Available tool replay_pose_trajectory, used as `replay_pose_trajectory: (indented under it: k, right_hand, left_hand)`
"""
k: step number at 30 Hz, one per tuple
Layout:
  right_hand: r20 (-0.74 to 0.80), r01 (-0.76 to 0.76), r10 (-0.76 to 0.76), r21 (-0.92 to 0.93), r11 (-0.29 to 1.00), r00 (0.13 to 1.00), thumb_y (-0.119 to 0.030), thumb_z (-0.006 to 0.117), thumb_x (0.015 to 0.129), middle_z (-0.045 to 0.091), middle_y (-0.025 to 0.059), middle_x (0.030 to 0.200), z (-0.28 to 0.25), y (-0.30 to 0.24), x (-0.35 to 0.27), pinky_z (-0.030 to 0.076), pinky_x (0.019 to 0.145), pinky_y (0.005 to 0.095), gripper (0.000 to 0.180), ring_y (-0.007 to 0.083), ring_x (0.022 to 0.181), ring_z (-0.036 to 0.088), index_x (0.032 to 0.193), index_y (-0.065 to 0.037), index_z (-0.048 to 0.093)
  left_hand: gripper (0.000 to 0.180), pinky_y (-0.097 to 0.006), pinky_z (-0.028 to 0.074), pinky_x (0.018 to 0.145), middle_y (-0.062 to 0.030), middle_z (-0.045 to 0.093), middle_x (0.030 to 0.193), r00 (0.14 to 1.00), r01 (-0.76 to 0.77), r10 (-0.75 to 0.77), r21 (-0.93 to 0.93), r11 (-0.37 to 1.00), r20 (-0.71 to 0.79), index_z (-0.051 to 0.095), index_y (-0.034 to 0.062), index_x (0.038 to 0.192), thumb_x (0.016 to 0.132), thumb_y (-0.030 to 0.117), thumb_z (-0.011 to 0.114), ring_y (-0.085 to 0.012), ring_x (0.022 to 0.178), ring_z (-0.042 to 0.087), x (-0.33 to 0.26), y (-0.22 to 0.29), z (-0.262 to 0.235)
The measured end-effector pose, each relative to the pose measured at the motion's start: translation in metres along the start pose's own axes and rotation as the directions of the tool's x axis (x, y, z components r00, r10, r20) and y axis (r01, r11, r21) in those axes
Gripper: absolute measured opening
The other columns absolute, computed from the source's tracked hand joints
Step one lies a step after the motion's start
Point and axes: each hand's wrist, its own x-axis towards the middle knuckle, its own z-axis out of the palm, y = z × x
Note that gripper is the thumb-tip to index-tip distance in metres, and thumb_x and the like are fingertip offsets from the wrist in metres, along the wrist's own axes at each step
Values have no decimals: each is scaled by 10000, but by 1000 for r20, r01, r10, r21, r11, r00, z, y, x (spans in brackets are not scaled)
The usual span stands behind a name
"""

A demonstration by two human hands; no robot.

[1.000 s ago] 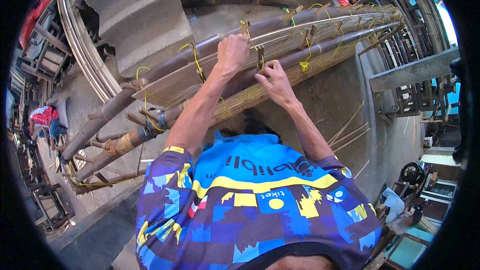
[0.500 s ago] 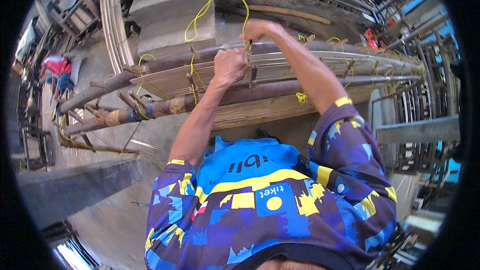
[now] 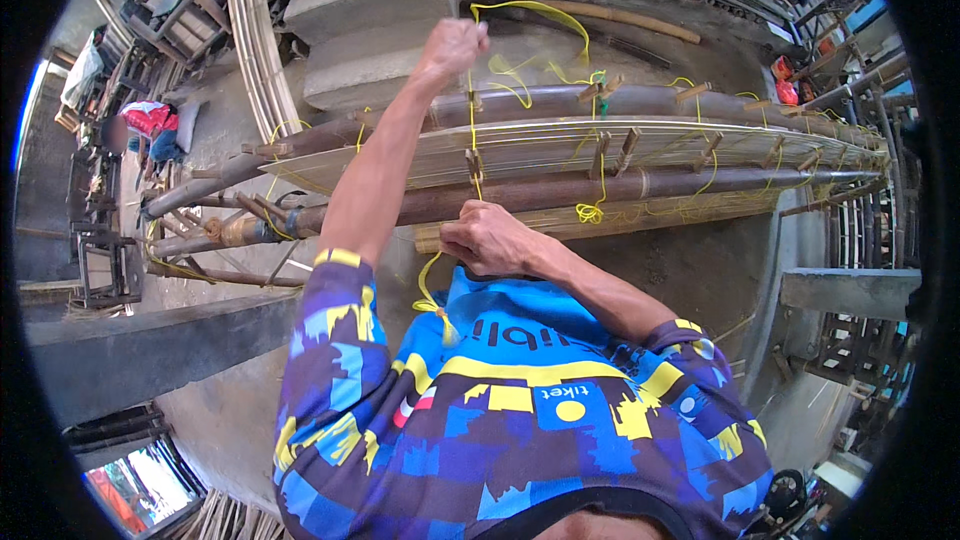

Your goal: The person repeatedly picks up thin bamboo strips and ties them to a horizontal metal frame using yellow string. The person loops the string around the frame and the strip, then pulls it tight to secure the strip in place.

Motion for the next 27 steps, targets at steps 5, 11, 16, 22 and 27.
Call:
replay_pose_trajectory:
  k: [5,11,16,22,27]
  right_hand:
    - [-657,-231,20,-236,944,754,-58,588,716,521,115,832,-49,-19,-51,422,695,360,95,284,775,503,806,-46,558]
    - [-449,-681,852,536,499,271,-229,512,821,439,-3,528,-103,0,-74,361,443,284,262,144,446,423,653,-32,478]
    - [-110,-483,471,-249,839,875,-232,456,843,524,100,660,-176,44,-3,396,523,317,289,189,546,484,723,26,508]
    - [93,-634,744,-459,622,662,-300,480,832,613,71,702,-210,141,40,455,551,317,276,140,580,539,830,-41,577]
    - [-49,-300,562,806,511,826,-157,547,786,567,20,671,-223,57,0,417,521,248,119,97,550,498,772,-38,555]
  left_hand:
    - [266,-383,471,641,-146,605,676,986,34,-105,452,891,133,600,33,684,805,240,488,-254,698,603,7,13,13]
    - [219,-411,473,580,-150,600,762,886,-448,306,480,754,347,561,37,823,766,248,543,-299,663,592,-65,80,90]
    - [230,-427,439,551,-129,587,657,954,-278,297,436,856,26,561,54,776,804,277,514,-314,613,576,-73,75,116]
    - [305,-434,421,560,-154,569,612,990,-128,137,488,863,18,581,79,743,861,302,410,-332,583,562,-66,80,117]
    - [334,-414,423,563,-152,568,602,981,-136,188,519,844,-48,584,65,675,866,265,396,-301,556,562,-74,87,119]
